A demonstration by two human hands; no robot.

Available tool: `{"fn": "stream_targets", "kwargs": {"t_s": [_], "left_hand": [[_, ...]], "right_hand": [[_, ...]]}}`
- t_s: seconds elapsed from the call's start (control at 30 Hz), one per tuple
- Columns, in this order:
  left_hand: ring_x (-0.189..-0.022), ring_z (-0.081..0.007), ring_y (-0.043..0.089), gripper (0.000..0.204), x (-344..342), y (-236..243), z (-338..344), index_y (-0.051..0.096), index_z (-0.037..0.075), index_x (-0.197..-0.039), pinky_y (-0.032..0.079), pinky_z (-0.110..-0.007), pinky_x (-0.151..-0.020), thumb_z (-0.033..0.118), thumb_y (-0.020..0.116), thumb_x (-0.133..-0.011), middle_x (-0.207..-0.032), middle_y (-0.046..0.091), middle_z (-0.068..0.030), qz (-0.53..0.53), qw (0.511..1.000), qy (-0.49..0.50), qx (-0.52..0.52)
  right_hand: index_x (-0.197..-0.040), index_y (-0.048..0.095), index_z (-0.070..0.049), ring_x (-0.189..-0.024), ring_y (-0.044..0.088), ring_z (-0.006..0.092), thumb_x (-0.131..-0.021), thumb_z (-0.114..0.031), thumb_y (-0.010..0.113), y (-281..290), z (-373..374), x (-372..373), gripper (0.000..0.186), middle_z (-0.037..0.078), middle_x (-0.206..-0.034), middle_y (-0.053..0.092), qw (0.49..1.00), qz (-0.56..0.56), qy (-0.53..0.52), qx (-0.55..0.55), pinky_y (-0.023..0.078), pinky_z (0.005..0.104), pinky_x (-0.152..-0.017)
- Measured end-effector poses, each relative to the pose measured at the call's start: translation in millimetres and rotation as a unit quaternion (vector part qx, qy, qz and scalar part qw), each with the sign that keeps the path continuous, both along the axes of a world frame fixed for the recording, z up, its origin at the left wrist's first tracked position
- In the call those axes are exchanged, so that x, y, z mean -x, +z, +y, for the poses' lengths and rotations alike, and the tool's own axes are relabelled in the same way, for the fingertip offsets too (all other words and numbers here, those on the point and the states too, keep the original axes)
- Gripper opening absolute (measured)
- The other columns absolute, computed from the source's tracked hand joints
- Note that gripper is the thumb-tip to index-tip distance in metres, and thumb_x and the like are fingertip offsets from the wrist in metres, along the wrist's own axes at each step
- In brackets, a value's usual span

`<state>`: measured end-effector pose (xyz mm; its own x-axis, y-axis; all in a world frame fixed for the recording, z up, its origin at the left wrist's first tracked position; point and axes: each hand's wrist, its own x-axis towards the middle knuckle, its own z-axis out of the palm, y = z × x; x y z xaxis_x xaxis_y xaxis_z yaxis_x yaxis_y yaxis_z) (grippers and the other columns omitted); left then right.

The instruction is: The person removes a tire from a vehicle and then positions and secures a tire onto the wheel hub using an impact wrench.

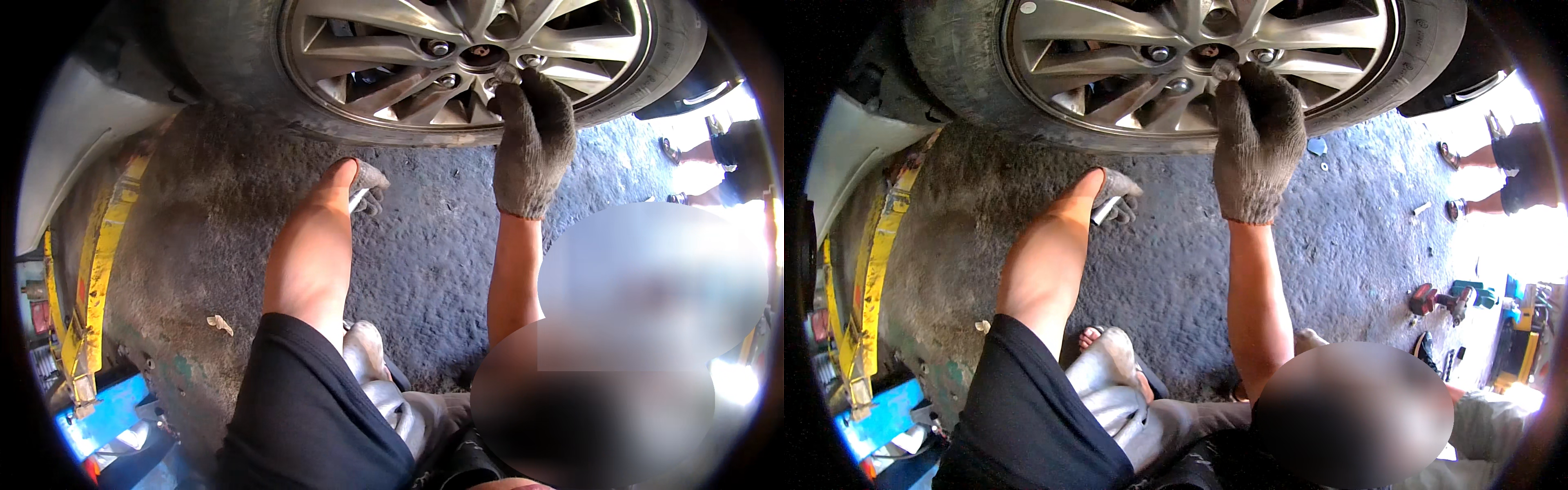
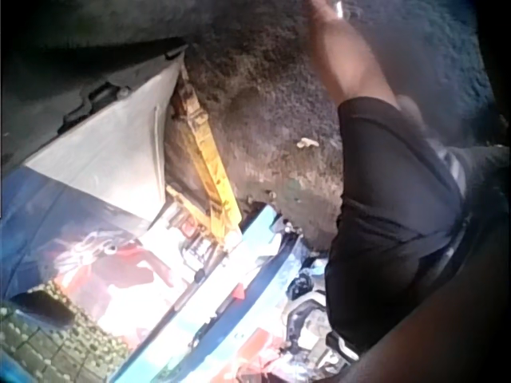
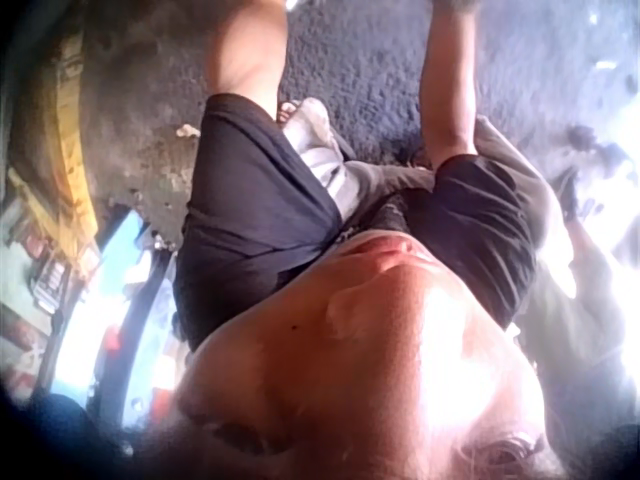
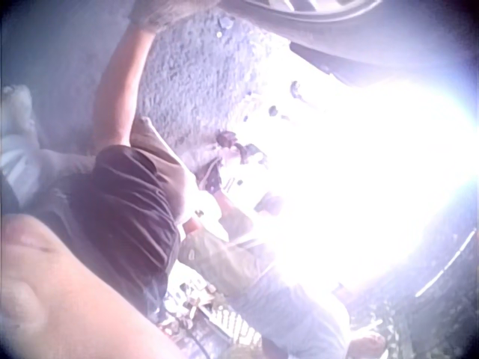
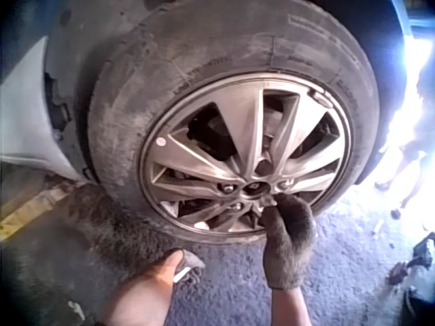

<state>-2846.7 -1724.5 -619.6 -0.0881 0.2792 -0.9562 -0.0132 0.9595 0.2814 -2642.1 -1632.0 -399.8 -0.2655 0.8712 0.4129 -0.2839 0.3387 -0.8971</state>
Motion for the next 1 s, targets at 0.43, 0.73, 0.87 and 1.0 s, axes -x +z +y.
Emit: {"fn": "stream_targets", "kwargs": {"t_s": [0.43,0.73,0.87,1.0], "left_hand": [[-0.062,-0.0139,0.065,0.023,6,4,3,0.071,0.009,-0.091,0.049,-0.029,-0.047,0.029,0.063,-0.097,-0.080,0.072,-0.0066,-0.184,0.959,0.125,-0.173],[-0.047,-0.0131,0.058,0.018,13,-67,-30,0.065,0.004,-0.093,0.044,-0.027,-0.038,0.019,0.057,-0.097,-0.068,0.067,-0.0091,0.011,0.994,-0.067,0.082],[-0.044,-0.0101,0.052,0.020,7,-82,-24,0.062,-0.001,-0.096,0.043,-0.025,-0.036,0.019,0.057,-0.097,-0.071,0.066,-0.0074,-0.008,1.000,0.007,0.011],[-0.044,-0.0083,0.051,0.026,11,-83,-28,0.061,0.002,-0.089,0.043,-0.025,-0.038,0.027,0.058,-0.098,-0.083,0.070,-0.0106,0.063,0.997,-0.036,0.038]], "right_hand": [[-0.111,0.066,0.001,-0.074,0.065,0.0193,-0.089,-0.014,0.067,-155,-43,30,0.026,0.011,-0.094,0.070,0.964,-0.052,-0.036,0.259,0.054,0.0321,-0.073],[-0.117,0.070,-0.001,-0.112,0.066,0.0395,-0.078,-0.049,0.076,-291,0,-75,0.062,0.028,-0.114,0.069,0.657,-0.752,0.043,0.004,0.054,0.0516,-0.094],[-0.121,0.064,0.010,-0.105,0.071,0.0348,-0.077,-0.047,0.083,-267,-38,-102,0.074,0.028,-0.118,0.068,0.517,-0.799,0.269,0.147,0.058,0.0473,-0.085],[-0.138,0.050,0.004,-0.108,0.068,0.0412,-0.089,-0.025,0.069,-290,-139,-93,0.060,0.025,-0.131,0.060,0.419,-0.851,0.309,-0.066,0.057,0.0451,-0.092]]}}
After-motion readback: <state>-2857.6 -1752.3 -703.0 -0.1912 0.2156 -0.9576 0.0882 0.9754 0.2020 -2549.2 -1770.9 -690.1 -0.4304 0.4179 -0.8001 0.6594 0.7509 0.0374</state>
